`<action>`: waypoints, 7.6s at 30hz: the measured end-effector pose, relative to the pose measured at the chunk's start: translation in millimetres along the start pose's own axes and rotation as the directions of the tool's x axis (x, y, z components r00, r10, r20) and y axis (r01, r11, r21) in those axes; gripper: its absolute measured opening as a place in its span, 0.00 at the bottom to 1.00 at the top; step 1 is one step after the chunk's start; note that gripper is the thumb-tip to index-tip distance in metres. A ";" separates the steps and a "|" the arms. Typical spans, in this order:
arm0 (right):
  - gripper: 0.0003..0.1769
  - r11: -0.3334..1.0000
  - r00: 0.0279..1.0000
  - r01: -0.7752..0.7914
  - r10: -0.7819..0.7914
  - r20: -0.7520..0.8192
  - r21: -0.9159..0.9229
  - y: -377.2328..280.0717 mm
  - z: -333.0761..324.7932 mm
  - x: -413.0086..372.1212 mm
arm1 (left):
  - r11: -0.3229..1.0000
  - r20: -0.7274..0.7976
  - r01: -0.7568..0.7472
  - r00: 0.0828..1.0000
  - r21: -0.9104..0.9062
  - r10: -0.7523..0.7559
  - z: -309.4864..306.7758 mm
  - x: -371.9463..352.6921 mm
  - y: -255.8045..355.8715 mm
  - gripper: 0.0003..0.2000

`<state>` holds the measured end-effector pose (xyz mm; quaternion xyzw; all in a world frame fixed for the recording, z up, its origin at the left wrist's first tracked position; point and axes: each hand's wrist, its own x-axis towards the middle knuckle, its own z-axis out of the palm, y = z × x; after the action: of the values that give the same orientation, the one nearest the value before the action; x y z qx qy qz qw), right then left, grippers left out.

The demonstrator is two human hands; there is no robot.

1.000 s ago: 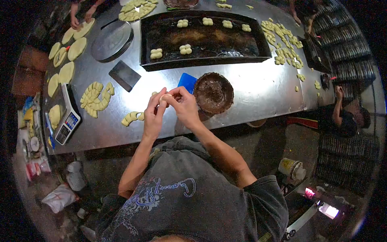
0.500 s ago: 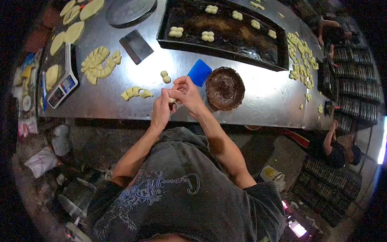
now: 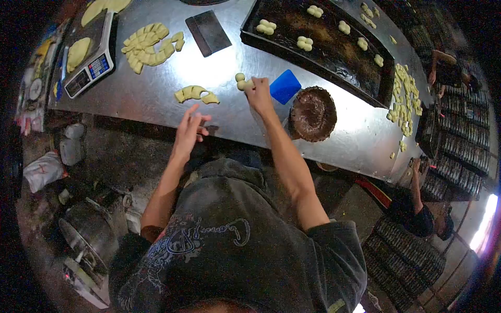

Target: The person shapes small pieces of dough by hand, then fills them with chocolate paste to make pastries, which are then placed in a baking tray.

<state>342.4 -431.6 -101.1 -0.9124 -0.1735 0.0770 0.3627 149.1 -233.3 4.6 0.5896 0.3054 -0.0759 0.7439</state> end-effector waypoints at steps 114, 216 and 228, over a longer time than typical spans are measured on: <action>0.16 0.556 0.961 -0.277 0.158 0.227 0.784 -153.9 -126.3 -74.9 | 0.898 0.298 -0.328 0.861 -0.293 0.412 60.5 20.4 83.3 0.17; 0.12 0.971 0.968 0.221 -0.229 -0.099 -0.087 -28.3 43.5 -43.6 | 0.953 0.053 -0.127 0.992 0.274 0.117 -56.3 55.3 -31.7 0.21; 0.25 0.997 0.944 0.013 0.015 -0.331 0.082 91.6 -217.4 94.8 | 0.827 0.073 -0.135 0.991 0.546 0.114 1.2 60.4 -10.3 0.23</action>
<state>512.1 -596.3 -8.0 -0.8966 -0.1062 -0.0699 0.4241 193.1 -222.4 -36.7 0.7954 0.2179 -0.1225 0.5521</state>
